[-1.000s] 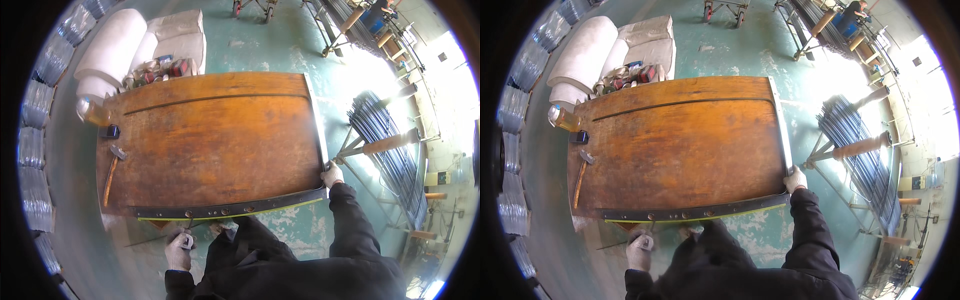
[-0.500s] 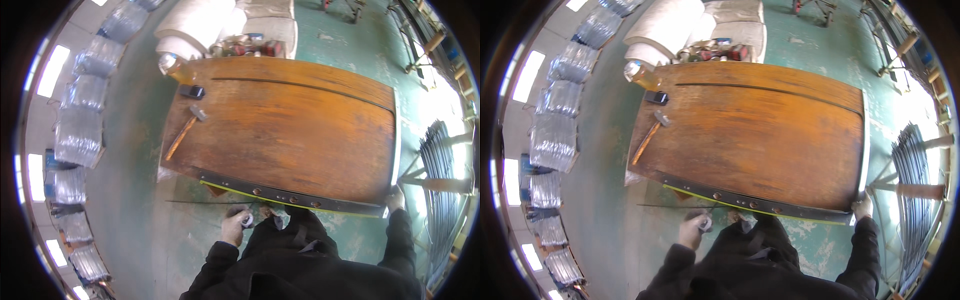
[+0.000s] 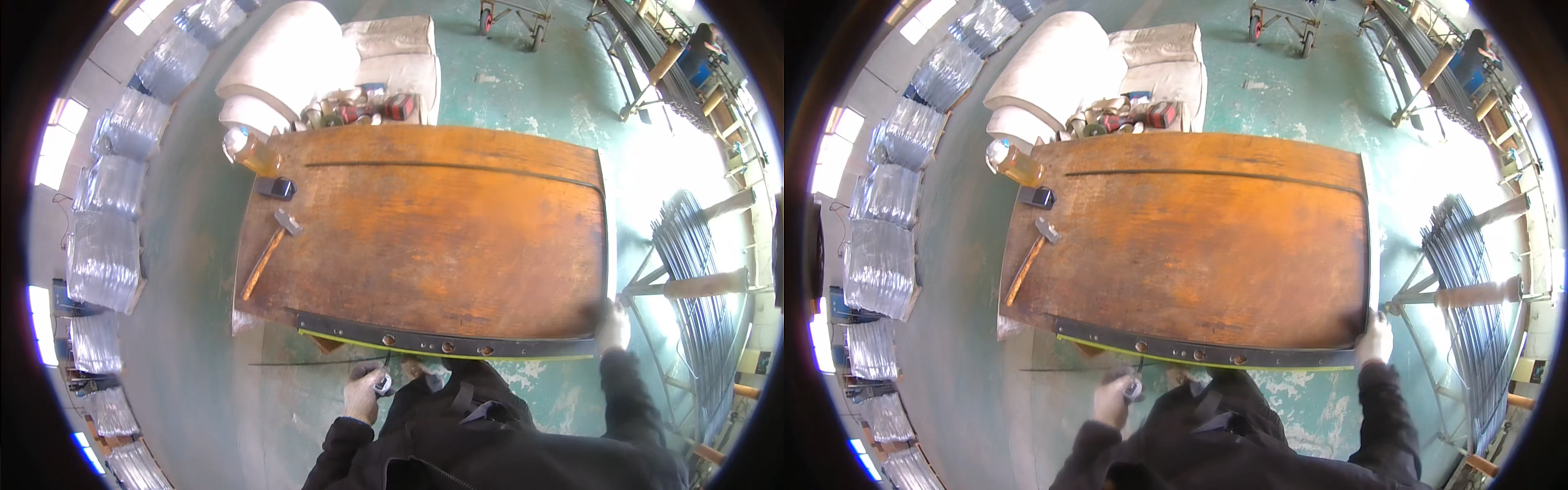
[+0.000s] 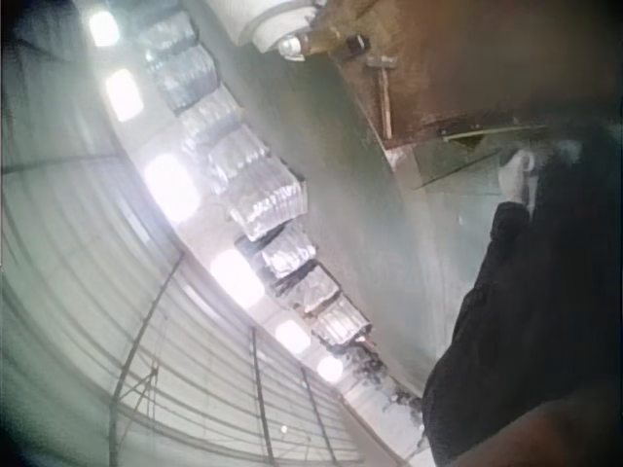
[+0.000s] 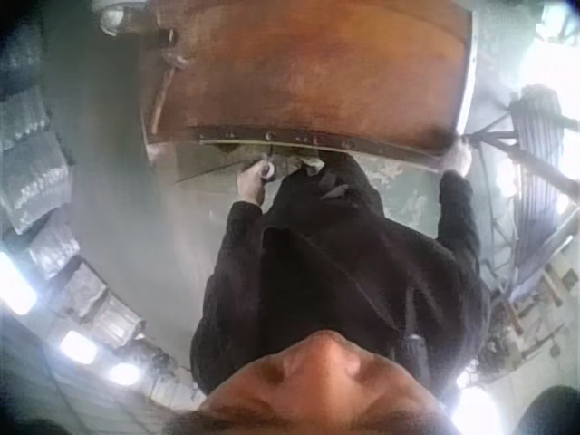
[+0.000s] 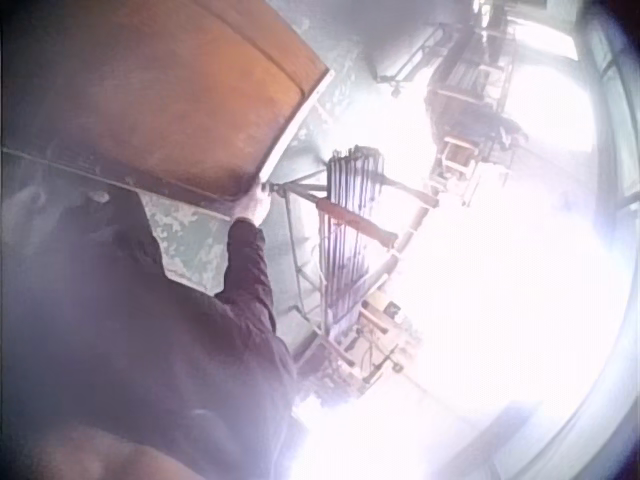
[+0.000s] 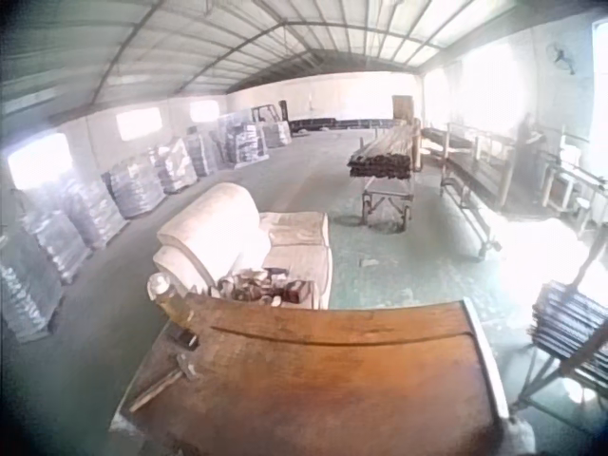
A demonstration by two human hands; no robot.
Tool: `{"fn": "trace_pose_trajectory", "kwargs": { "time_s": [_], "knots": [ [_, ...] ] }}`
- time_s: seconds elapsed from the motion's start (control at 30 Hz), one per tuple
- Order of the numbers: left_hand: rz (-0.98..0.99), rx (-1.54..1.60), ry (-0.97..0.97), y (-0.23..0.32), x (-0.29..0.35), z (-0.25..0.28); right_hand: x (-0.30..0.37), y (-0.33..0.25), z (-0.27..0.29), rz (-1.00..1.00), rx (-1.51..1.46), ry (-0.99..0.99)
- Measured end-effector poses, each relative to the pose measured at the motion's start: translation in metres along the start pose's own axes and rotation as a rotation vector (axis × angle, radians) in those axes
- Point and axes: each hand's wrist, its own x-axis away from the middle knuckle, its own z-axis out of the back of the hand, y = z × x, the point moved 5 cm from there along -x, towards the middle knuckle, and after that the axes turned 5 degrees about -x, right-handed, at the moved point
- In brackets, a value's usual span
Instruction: The person repeatedly picks up long metal rods, bends them around a wooden jig on a workbench, measures them with a tape measure, and places them on a nearby rack. The process is repeated multiple times throughout the clip.
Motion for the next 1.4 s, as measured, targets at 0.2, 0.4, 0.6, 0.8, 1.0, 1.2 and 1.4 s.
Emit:
{"fn": "trace_pose_trajectory", "kwargs": {
  "time_s": [0.2,0.4,0.6,0.8,1.0,1.2,1.4],
  "knots": [
    [-0.025,0.016,-0.042,0.001,-0.004,-0.001,0.083,-0.236,-0.042,0.505,0.156,-0.079],
    [-0.055,-0.065,-0.171,0.031,0.016,-0.009,0.091,-0.259,-0.065,0.425,0.164,-0.076],
    [-0.132,-0.155,-0.42,0.06,0.041,-0.019,0.127,-0.424,-0.085,0.644,-0.297,-0.359],
    [-0.252,-0.188,-0.521,0.061,0.051,-0.009,0.175,-0.561,-0.117,1.116,-0.257,-0.62],
    [-0.308,0.028,-0.463,0.077,0.095,0.034,0.211,-0.593,-0.138,1.112,-0.373,-0.617],
    [-0.3,0.12,-0.369,0.062,0.114,0.092,0.244,-0.614,-0.167,0.361,-0.765,-1.01],
    [-0.793,-0.621,0.13,0.068,0.119,0.134,0.266,-0.617,-0.225,-0.042,-1.28,-1.178]
  ]
}}
